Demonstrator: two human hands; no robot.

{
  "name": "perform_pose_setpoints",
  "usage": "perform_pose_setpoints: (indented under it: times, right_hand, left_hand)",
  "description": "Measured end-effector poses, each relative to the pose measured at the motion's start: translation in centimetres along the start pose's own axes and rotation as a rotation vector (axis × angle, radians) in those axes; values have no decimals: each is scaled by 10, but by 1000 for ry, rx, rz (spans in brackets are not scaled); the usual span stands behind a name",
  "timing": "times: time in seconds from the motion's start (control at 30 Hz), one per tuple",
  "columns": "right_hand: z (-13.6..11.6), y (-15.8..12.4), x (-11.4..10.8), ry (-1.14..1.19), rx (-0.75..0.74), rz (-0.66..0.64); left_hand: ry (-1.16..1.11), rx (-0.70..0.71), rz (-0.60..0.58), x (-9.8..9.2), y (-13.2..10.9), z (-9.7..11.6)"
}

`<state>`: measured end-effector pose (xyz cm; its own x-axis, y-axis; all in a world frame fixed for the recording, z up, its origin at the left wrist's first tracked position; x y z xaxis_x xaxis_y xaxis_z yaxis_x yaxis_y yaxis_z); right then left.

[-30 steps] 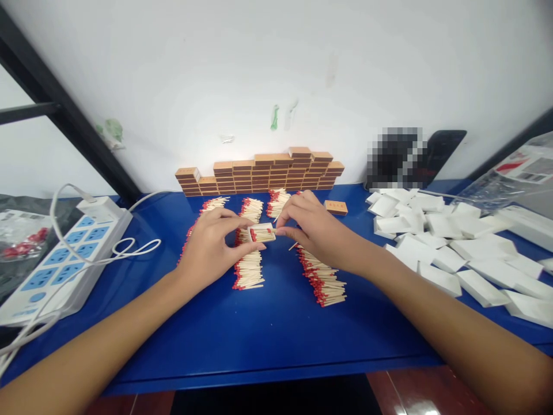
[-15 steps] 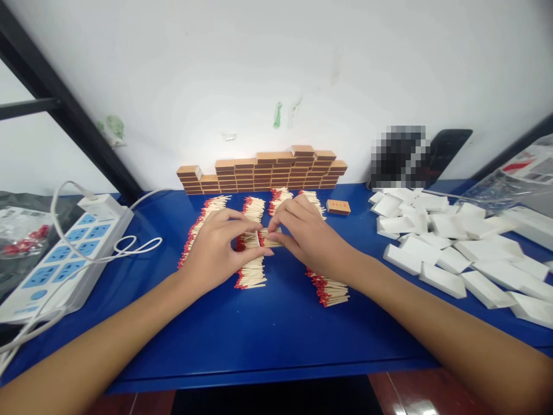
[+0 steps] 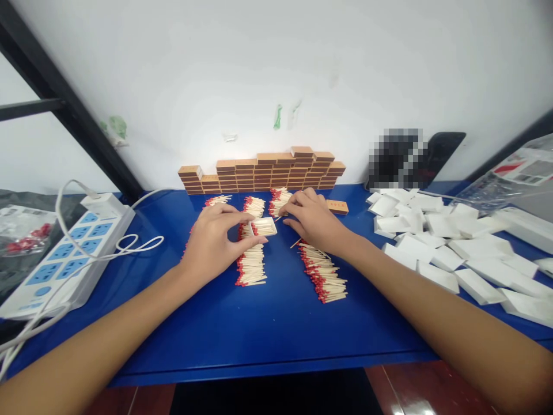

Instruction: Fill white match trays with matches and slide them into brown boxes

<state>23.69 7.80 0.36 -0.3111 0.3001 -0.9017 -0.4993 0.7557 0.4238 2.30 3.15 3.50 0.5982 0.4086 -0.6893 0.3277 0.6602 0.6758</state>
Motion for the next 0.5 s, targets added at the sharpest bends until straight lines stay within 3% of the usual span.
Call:
perform_pose_setpoints:
  times: [0.5]
  right_hand:
    - [3, 1, 2, 4, 33, -36]
  left_hand:
    - [5, 22, 11, 0, 1, -1]
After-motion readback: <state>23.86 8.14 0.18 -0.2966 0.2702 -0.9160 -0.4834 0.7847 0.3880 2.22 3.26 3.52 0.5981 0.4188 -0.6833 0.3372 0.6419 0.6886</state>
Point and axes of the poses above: each hand's wrist, its own y-axis towards the middle knuckle, its own x-axis out of the palm, z = x × y, the point moved 5 cm from there along y, towards the middle knuckle, and after that the axes turned 3 degrees about z, right-handed, at the moved point
